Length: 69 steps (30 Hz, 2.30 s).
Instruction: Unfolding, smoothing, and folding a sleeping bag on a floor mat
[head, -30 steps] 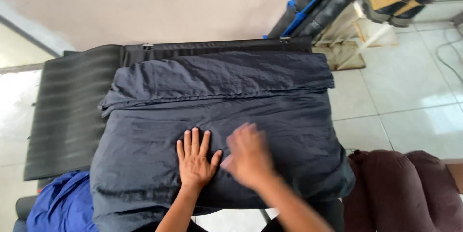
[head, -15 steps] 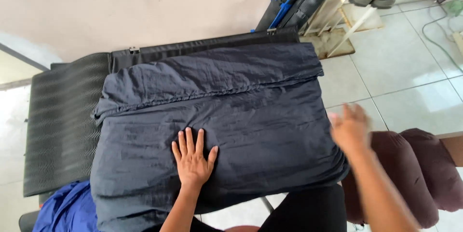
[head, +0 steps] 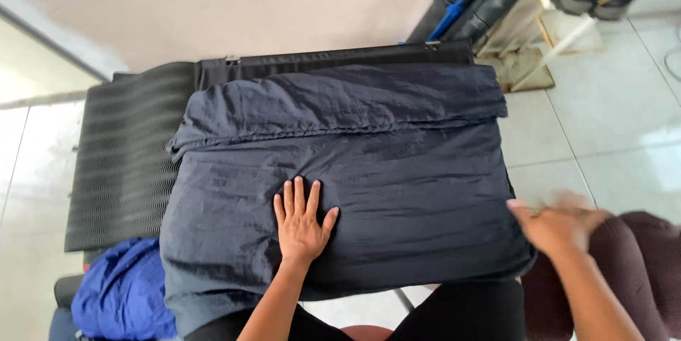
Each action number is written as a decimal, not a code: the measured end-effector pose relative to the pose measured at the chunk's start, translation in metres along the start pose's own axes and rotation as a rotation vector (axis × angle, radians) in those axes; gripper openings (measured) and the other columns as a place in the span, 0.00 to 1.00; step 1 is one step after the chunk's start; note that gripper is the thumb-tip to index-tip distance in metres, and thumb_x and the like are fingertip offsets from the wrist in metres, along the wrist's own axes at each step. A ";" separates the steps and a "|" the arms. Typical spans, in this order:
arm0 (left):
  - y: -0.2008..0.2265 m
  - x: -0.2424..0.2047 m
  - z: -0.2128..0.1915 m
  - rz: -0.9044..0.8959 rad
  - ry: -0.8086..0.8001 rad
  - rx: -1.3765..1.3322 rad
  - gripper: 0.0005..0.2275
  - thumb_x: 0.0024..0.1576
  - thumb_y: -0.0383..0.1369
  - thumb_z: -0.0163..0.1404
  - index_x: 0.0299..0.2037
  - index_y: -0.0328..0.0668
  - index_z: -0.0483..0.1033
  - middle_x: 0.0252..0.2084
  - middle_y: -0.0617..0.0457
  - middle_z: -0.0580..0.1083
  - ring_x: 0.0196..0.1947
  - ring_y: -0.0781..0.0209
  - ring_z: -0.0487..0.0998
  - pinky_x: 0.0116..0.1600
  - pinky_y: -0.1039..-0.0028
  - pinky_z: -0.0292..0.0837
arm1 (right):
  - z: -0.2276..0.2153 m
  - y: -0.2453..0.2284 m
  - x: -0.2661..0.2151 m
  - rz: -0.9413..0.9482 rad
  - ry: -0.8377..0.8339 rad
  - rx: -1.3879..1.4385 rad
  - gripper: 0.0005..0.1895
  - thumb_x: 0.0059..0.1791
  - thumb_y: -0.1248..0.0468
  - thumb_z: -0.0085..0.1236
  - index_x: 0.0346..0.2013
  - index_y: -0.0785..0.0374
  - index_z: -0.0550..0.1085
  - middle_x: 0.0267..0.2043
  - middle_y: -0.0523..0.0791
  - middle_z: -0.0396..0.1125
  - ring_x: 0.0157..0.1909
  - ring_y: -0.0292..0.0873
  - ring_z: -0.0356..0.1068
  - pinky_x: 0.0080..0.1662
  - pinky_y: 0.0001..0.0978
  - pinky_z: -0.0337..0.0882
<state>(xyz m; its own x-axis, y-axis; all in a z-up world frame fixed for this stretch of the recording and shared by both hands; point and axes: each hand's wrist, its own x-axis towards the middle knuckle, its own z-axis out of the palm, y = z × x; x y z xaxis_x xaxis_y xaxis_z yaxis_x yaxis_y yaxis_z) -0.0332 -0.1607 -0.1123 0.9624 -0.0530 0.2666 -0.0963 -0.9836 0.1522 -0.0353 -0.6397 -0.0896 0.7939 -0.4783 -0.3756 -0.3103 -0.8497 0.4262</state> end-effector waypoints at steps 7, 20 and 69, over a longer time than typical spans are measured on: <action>0.010 0.004 -0.020 -0.029 0.059 -0.094 0.30 0.55 0.53 0.42 0.64 0.43 0.63 0.68 0.39 0.57 0.70 0.40 0.51 0.70 0.51 0.38 | -0.076 -0.103 -0.054 -0.590 1.080 0.699 0.31 0.48 0.63 0.56 0.62 0.77 0.64 0.64 0.73 0.53 0.66 0.76 0.51 0.65 0.67 0.47; -0.198 -0.032 -0.103 -0.413 -0.117 -0.287 0.33 0.48 0.52 0.51 0.64 0.50 0.60 0.67 0.49 0.58 0.66 0.48 0.58 0.64 0.59 0.52 | -0.009 -0.170 -0.053 -0.479 0.961 0.266 0.38 0.49 0.38 0.40 0.67 0.54 0.70 0.73 0.55 0.61 0.74 0.58 0.56 0.73 0.52 0.47; -0.172 -0.110 -0.074 0.190 -0.168 -0.054 0.32 0.35 0.35 0.59 0.57 0.55 0.71 0.69 0.52 0.58 0.69 0.51 0.56 0.67 0.60 0.52 | 0.042 -0.054 -0.072 -1.021 0.671 0.415 0.16 0.41 0.63 0.49 0.43 0.56 0.74 0.58 0.37 0.66 0.66 0.41 0.60 0.62 0.37 0.61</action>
<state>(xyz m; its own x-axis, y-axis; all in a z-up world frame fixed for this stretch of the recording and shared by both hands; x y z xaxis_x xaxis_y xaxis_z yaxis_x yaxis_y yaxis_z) -0.1418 0.0274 -0.0970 0.9539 -0.2686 0.1339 -0.2888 -0.9429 0.1658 -0.0981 -0.5682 -0.1204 0.8353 0.5265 0.1584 0.5468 -0.8256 -0.1391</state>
